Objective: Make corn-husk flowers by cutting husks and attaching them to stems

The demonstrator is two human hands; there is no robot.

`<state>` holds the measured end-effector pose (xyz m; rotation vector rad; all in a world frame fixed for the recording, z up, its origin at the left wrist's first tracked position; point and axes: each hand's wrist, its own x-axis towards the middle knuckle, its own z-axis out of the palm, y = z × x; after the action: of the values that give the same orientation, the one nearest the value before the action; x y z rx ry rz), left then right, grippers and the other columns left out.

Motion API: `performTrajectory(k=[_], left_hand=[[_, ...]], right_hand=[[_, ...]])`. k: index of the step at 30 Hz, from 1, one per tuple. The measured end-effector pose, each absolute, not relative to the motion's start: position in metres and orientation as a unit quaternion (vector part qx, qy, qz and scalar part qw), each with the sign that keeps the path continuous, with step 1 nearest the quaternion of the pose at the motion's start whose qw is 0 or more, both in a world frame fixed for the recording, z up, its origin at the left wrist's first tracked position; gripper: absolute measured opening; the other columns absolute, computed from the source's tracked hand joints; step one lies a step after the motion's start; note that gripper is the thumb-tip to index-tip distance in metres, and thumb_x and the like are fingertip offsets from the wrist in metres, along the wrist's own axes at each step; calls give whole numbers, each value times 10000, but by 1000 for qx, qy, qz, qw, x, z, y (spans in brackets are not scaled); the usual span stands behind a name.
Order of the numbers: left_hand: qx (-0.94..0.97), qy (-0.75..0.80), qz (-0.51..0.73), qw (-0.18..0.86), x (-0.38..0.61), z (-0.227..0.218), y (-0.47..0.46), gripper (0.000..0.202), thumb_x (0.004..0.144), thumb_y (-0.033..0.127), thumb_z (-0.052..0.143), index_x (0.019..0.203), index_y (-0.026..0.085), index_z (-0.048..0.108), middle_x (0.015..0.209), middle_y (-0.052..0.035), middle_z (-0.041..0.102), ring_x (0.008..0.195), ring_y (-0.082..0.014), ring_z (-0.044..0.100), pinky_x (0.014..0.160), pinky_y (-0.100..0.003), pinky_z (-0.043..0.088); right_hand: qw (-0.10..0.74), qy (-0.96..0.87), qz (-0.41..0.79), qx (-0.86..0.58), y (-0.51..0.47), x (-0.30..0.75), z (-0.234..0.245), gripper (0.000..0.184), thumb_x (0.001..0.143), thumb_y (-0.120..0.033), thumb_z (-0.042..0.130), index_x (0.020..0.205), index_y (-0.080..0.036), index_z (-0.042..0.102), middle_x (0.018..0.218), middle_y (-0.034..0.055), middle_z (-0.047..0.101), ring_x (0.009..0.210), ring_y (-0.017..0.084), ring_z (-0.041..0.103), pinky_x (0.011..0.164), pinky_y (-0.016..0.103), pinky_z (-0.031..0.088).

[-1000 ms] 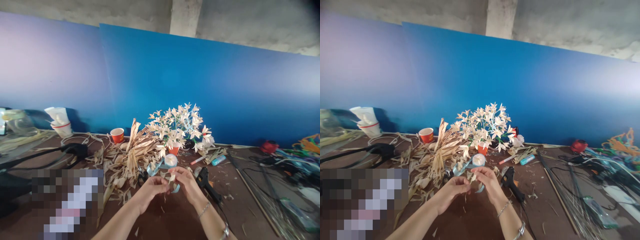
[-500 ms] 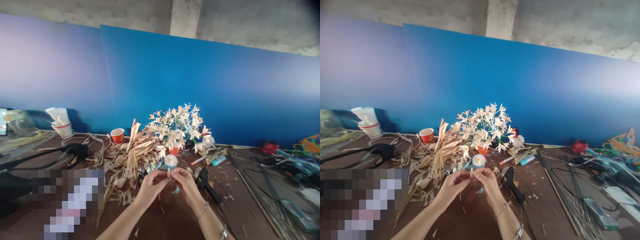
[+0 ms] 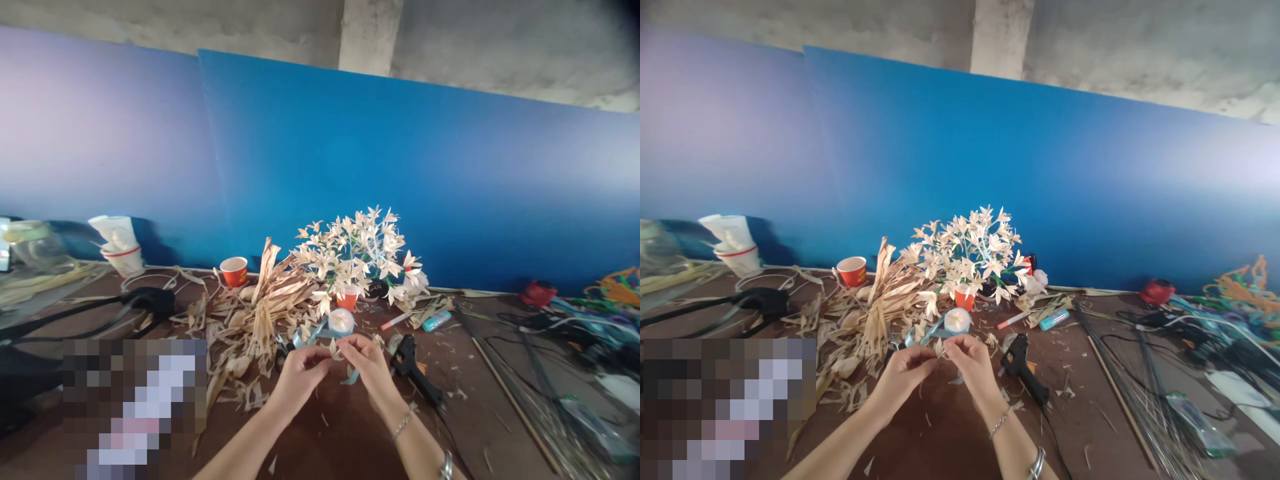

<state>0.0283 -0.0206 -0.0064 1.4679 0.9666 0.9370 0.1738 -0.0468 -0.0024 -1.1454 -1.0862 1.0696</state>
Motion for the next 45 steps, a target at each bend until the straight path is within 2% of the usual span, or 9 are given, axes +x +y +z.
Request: performTrajectory(k=[3,9,14,21,30,38,45], left_hand=[[622,393,375,565,28,-6,-22,159,669,286,606,682,135,655,585,4,591,545,-121,491,527,-224,352],[623,366,350,597,27,-7,-21,186,669,294,626,731,128,683,659,-24,640,612,-143,530,586,-238,377],[629,375,352,584,27,-5,-19,188,659,305,643,724,134,689,657,-30,652,611,-153,544,588,-245,389],[621,371,355,592,26,-7,-18,186,658,303,638,718,136,692,679,-43,675,663,-182,583,648,-270,417],[601,371,344,619,26,0,-21,170,653,295,634,706,136,662,647,-31,651,648,-170,575,642,-268,410],[599,352,354,626,25,-4,-21,186,683,322,616,733,144,637,622,-21,638,623,-160,570,609,-255,398],[567,331,367,659,26,-2,-22,167,683,307,628,698,141,618,602,-1,620,593,-126,545,603,-236,376]], right_hand=[[561,-468,476,-490,-49,175,0,233,722,-373,619,796,-152,634,629,-10,571,545,90,455,529,215,351],[563,-462,505,-464,-51,175,3,161,673,-300,648,649,-152,590,596,-26,551,545,86,453,543,208,343],[570,-436,532,-449,-50,178,0,153,687,-289,628,654,-155,562,547,-42,490,502,75,397,508,201,306],[544,-405,597,-429,-50,181,0,105,651,-259,593,641,-171,537,576,-26,529,525,105,472,522,216,338],[534,-389,641,-390,-49,186,0,41,657,-193,552,634,-160,555,540,-34,536,493,87,452,511,207,310],[530,-406,611,-426,-49,186,0,66,656,-227,567,631,-168,553,561,-35,531,495,88,432,501,210,299],[540,-414,602,-418,-52,180,9,203,706,-349,568,639,-159,591,548,-26,518,496,93,434,483,212,294]])
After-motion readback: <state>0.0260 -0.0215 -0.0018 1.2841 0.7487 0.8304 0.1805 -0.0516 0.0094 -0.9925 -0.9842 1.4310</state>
